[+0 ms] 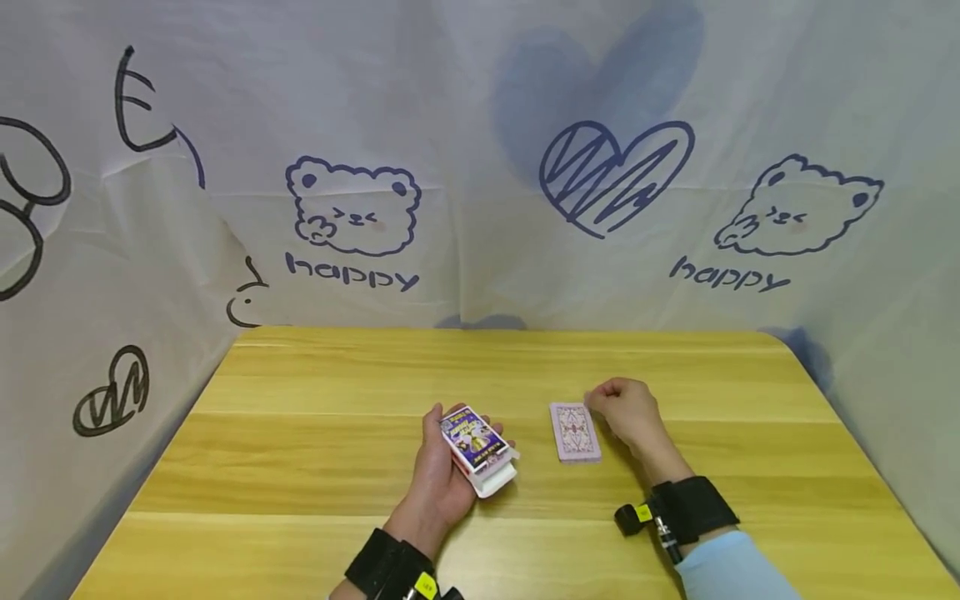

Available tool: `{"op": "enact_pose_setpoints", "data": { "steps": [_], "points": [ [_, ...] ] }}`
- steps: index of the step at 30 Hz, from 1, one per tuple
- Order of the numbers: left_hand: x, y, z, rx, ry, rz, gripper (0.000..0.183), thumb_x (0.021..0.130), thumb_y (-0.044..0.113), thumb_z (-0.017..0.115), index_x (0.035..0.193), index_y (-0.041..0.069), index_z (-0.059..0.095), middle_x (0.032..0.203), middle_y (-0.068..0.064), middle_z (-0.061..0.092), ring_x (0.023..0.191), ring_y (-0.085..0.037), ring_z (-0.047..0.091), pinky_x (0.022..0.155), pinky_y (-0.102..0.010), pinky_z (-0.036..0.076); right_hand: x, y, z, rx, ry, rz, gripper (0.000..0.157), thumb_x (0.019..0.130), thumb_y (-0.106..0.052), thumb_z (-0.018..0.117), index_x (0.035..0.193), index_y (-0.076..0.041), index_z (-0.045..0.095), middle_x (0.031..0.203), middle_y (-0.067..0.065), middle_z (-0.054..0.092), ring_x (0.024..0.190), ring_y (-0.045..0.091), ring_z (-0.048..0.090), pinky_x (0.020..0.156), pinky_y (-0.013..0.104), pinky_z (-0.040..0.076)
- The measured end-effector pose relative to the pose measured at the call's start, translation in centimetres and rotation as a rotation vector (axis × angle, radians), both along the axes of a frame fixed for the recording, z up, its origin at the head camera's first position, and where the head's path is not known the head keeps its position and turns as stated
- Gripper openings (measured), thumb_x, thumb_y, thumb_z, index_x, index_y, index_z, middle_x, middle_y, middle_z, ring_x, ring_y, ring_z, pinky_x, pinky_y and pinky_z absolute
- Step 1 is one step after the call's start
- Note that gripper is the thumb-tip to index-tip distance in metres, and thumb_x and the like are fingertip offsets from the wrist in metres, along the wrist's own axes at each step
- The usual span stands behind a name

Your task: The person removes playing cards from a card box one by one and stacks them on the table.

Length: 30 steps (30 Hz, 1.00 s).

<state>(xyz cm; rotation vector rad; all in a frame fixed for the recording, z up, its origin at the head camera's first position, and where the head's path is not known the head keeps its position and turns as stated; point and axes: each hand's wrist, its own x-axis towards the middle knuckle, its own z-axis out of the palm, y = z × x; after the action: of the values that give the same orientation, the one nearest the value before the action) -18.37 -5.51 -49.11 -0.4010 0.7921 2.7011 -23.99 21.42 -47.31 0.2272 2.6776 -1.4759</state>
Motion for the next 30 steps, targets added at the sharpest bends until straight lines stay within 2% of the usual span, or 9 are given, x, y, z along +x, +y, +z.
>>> {"op": "enact_pose_setpoints", "data": {
  "steps": [5, 9, 15, 17, 20, 23, 25, 30],
  "points": [
    [-0.1, 0.0, 0.1, 0.022, 0.040, 0.036, 0.069, 0.098, 0.059, 0.036, 0.148, 0.013, 0.020, 0.148, -0.021, 0.026, 0.127, -0.035, 0.046, 0.106, -0.051, 0.043, 1.2, -1.2, 1.4, 0.019, 0.133, -0.037, 0.026, 0.093, -0.028, 0.062, 0.097, -0.004, 0.069, 0.088, 0.014, 0.064, 0.062, 0.022, 0.046, 0.052, 0.028, 0.037],
    [-0.2, -0.1, 0.3, 0.017, 0.040, 0.064, 0.069, 0.100, 0.056, 0.034, 0.148, 0.008, 0.023, 0.150, -0.019, 0.026, 0.129, -0.031, 0.046, 0.108, -0.046, 0.042, 2.7, -3.4, 2.8, -0.069, 0.166, 0.025, 0.026, 0.094, -0.027, 0.061, 0.098, -0.004, 0.070, 0.079, 0.017, 0.062, 0.060, 0.020, 0.046, 0.050, 0.027, 0.038],
    [-0.3, -0.2, 0.2, 0.026, 0.101, 0.119, 0.070, 0.101, 0.057, 0.030, 0.150, 0.009, 0.019, 0.153, -0.018, 0.023, 0.138, -0.029, 0.029, 0.114, -0.042, 0.032, 4.9, -7.4, 3.5, -0.275, 0.062, 0.113, 0.022, 0.092, -0.024, 0.065, 0.090, -0.002, 0.069, 0.061, 0.010, 0.053, 0.047, 0.015, 0.042, 0.039, 0.023, 0.032],
    [-0.3, -0.2, 0.2, 0.021, 0.128, 0.123, 0.071, 0.100, 0.058, 0.030, 0.151, 0.010, 0.017, 0.154, -0.018, 0.021, 0.141, -0.029, 0.025, 0.117, -0.041, 0.029, 5.5, -8.4, 3.3, -0.316, 0.035, 0.134, 0.021, 0.091, -0.020, 0.066, 0.087, 0.001, 0.069, 0.059, 0.007, 0.052, 0.046, 0.015, 0.042, 0.038, 0.023, 0.032],
    [-0.3, -0.2, 0.2, 0.022, 0.157, 0.122, 0.073, 0.100, 0.058, 0.030, 0.152, 0.010, 0.015, 0.156, -0.018, 0.018, 0.142, -0.028, 0.023, 0.119, -0.040, 0.026, 6.1, -9.6, 2.9, -0.355, 0.005, 0.161, 0.020, 0.090, -0.016, 0.066, 0.084, 0.003, 0.069, 0.062, 0.009, 0.058, 0.047, 0.014, 0.046, 0.037, 0.022, 0.035],
    [-0.2, -0.2, 0.3, 0.025, 0.181, 0.121, 0.071, 0.101, 0.056, 0.032, 0.153, 0.011, 0.014, 0.157, -0.018, 0.017, 0.142, -0.027, 0.022, 0.119, -0.037, 0.025, 6.5, -10.2, 2.5, -0.391, -0.035, 0.156, 0.018, 0.089, -0.015, 0.066, 0.084, 0.002, 0.068, 0.065, 0.008, 0.060, 0.049, 0.013, 0.047, 0.038, 0.021, 0.037],
    [-0.1, -0.2, 0.3, 0.028, 0.193, 0.118, 0.069, 0.101, 0.055, 0.032, 0.153, 0.013, 0.014, 0.157, -0.017, 0.017, 0.143, -0.026, 0.022, 0.119, -0.036, 0.026, 6.8, -10.6, 2.9, -0.410, -0.052, 0.143, 0.017, 0.089, -0.013, 0.065, 0.084, 0.003, 0.068, 0.065, 0.006, 0.059, 0.049, 0.012, 0.047, 0.038, 0.020, 0.037],
    [0.1, -0.2, 0.4, 0.016, 0.224, 0.099, 0.066, 0.102, 0.053, 0.031, 0.154, 0.017, 0.013, 0.158, -0.016, 0.016, 0.143, -0.026, 0.021, 0.118, -0.035, 0.027, 6.7, -10.7, 2.5, -0.422, -0.081, 0.113, 0.016, 0.089, -0.014, 0.066, 0.085, 0.001, 0.069, 0.065, 0.006, 0.059, 0.050, 0.011, 0.047, 0.038, 0.019, 0.037]
  ]
}}
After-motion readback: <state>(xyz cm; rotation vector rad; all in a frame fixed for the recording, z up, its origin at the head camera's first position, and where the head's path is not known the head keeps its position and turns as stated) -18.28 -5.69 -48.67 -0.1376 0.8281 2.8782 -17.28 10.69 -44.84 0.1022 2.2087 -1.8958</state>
